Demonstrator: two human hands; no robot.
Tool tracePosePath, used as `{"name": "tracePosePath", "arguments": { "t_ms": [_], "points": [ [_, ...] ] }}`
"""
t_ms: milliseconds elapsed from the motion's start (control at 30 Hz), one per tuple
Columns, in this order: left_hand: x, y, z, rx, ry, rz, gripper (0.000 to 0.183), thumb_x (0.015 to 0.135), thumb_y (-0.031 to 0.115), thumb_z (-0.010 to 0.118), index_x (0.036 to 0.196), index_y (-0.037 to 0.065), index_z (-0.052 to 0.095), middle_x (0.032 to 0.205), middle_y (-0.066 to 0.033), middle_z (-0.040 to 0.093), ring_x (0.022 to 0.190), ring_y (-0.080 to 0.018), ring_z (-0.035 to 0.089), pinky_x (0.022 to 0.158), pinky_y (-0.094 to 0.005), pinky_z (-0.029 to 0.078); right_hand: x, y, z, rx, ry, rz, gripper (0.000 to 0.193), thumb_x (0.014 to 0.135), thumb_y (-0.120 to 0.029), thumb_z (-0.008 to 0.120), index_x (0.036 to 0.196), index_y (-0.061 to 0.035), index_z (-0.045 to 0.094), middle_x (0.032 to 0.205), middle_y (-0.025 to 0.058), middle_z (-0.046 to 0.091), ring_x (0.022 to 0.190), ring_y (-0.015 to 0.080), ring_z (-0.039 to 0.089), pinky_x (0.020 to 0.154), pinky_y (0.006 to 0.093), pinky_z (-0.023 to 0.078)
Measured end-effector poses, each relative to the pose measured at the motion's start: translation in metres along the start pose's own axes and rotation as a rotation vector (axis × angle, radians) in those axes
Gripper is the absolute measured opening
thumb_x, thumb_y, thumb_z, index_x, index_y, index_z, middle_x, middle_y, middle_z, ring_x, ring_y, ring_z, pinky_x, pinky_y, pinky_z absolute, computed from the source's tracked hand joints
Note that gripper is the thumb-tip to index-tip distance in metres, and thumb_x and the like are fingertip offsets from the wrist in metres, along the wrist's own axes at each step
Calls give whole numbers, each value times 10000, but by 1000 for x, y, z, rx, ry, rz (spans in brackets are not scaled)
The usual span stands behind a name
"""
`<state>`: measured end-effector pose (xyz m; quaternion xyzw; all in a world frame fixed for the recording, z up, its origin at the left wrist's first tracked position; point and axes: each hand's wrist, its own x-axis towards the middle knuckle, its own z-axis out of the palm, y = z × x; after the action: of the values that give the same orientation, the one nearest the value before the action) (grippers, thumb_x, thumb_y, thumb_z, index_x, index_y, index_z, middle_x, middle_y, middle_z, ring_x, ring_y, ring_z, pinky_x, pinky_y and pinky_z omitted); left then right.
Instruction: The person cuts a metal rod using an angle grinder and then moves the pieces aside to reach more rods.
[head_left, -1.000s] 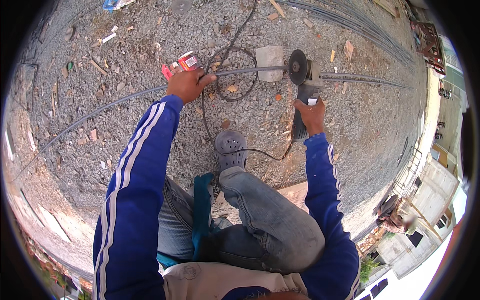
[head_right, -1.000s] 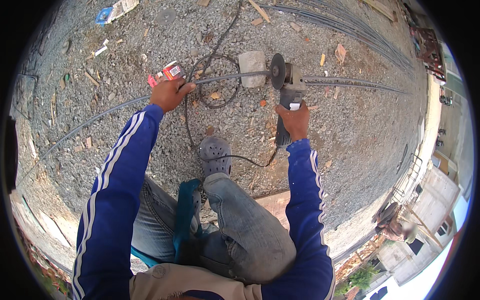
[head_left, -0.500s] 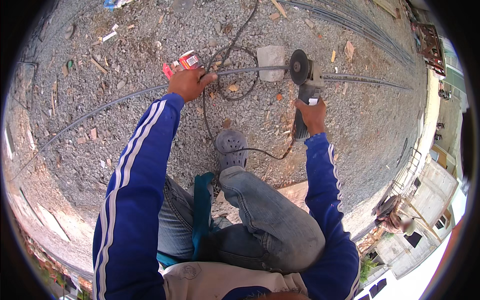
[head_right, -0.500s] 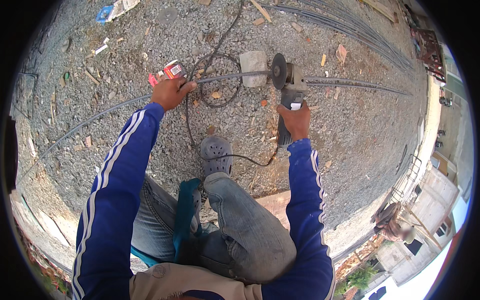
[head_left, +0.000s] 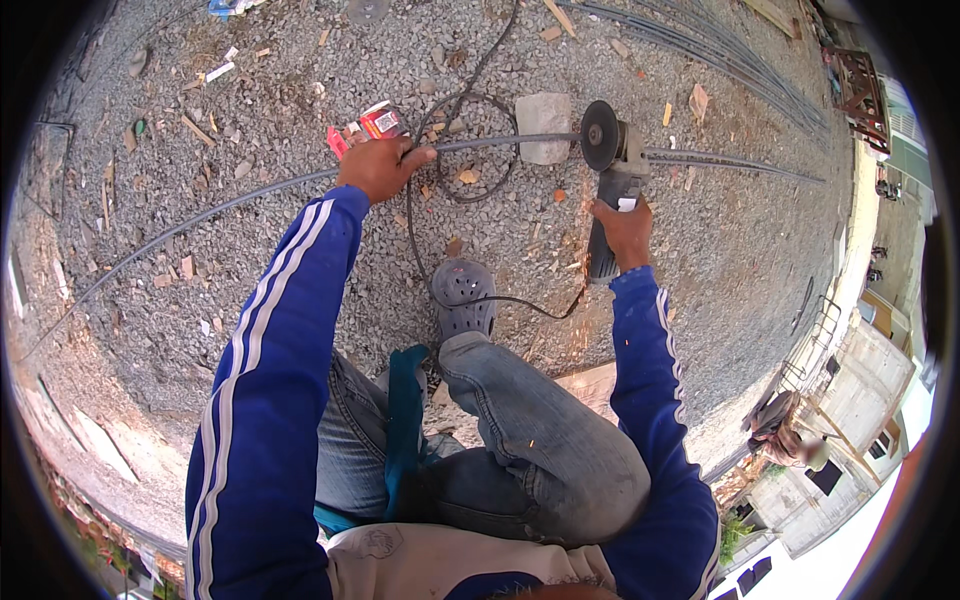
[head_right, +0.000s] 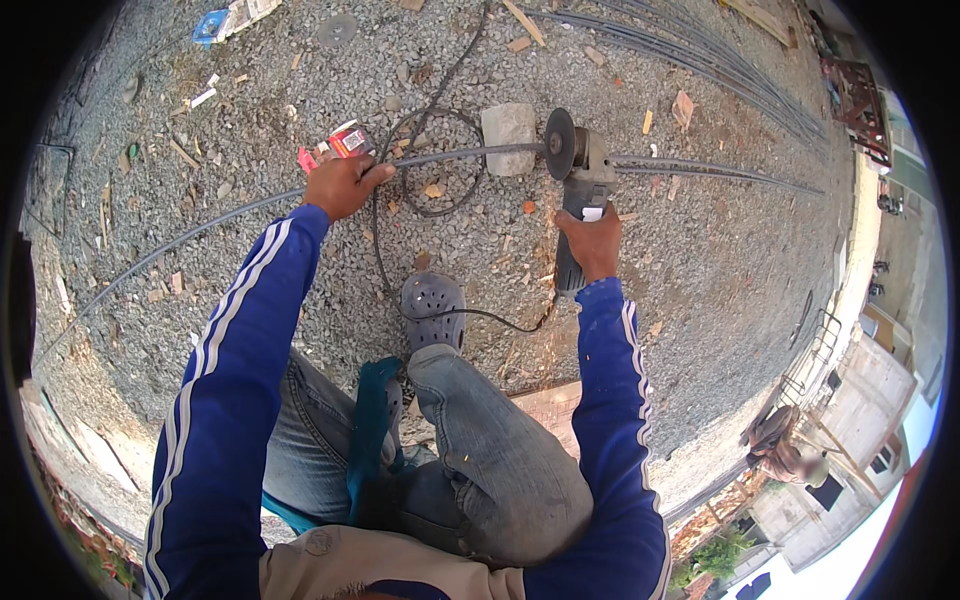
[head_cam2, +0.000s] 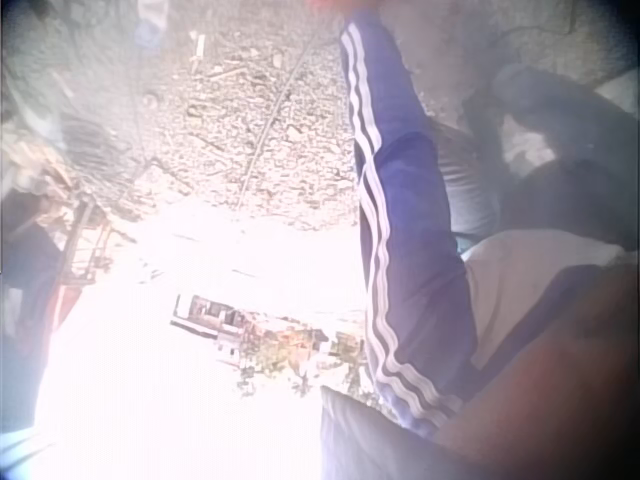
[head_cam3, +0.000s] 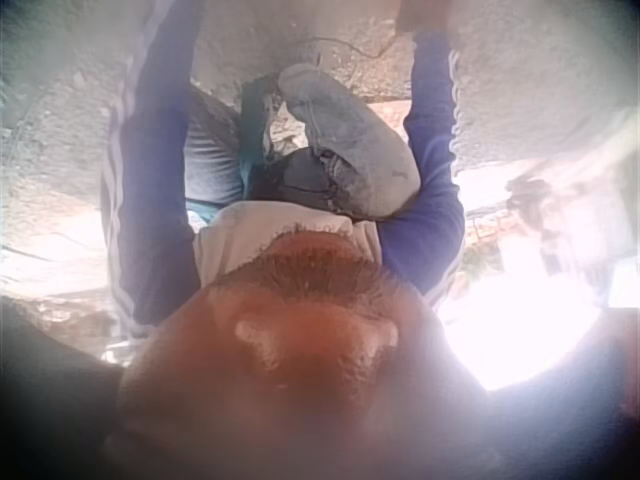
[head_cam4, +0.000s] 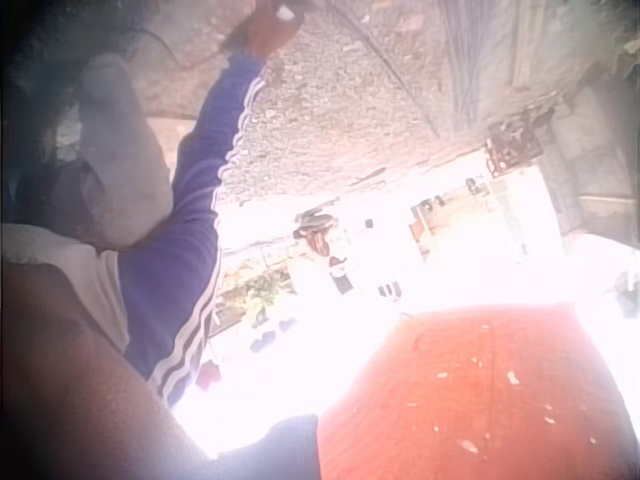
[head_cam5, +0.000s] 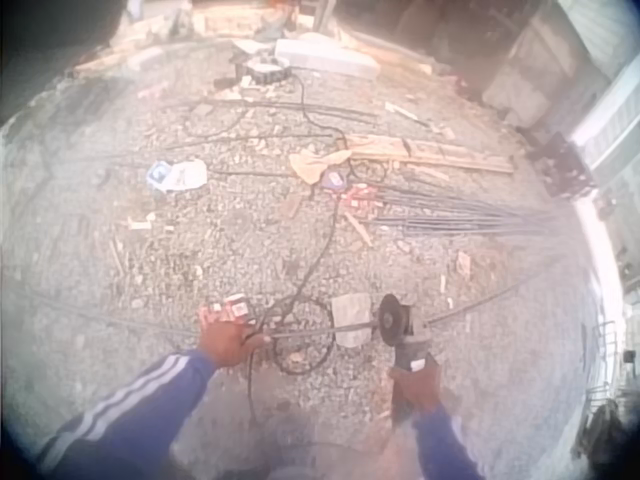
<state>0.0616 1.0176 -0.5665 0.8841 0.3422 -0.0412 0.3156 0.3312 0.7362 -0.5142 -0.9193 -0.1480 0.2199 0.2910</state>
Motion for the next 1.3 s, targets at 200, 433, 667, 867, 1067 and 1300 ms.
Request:
{"name": "tracePosePath", "arguments": {
  "t_ms": [200, 433, 667, 867, 1067, 1300],
  "points": [
    [-1, -1, 0, -12, -6, -11, 571, 920, 627, 493, 854, 91, 677, 711, -140, 647, 733, -351, 651, 675, -477, 496, -1, -1, 1, 15, 5, -20, 506, 643, -219, 830, 1021, 45, 622, 916, 132, 706, 789, 208, 678, 723, 343, 540],
    [-1, 1, -1, -32, -29, -12, 575, 915, 629, 502, 856, 82, 669, 716, -146, 647, 732, -354, 651, 678, -477, 495, -3, -4, 0, 7, -9, -22, 557, 641, -226, 838, 1061, 58, 607, 950, 146, 701, 819, 220, 675, 742, 349, 538],
    [-4, -2, 0, -27, -21, -7, 578, 916, 632, 497, 861, 81, 662, 727, -146, 651, 741, -355, 655, 688, -473, 501, -5, -4, 2, -39, 17, -26, 583, 642, -242, 834, 1082, 63, 603, 961, 155, 698, 835, 240, 676, 758, 360, 536],
    [1, 5, -5, 20, -118, -45, 622, 904, 682, 453, 957, 111, 694, 793, -120, 689, 820, -332, 674, 748, -471, 510, -1, 5, -1, 17, 1, -5, 516, 651, -213, 835, 1055, 27, 621, 916, 96, 690, 779, 177, 645, 708, 328, 526],
    [-1, 1, -1, -6, -28, 5, 584, 914, 644, 483, 900, 91, 672, 760, -146, 666, 767, -361, 659, 702, -475, 505, -33, -6, -18, 523, -50, 248, 408, 799, -327, 712, 1061, -30, 614, 856, 73, 665, 730, 178, 641, 651, 331, 532],
    [1, 4, -4, 27, -60, 14, 595, 919, 648, 459, 992, 109, 701, 814, -138, 688, 818, -353, 665, 766, -477, 501, -63, 28, -28, 1119, 100, 365, 425, 988, -448, 374, 1101, -80, 552, 937, 97, 637, 795, 234, 656, 677, 378, 574]
  ]
}}
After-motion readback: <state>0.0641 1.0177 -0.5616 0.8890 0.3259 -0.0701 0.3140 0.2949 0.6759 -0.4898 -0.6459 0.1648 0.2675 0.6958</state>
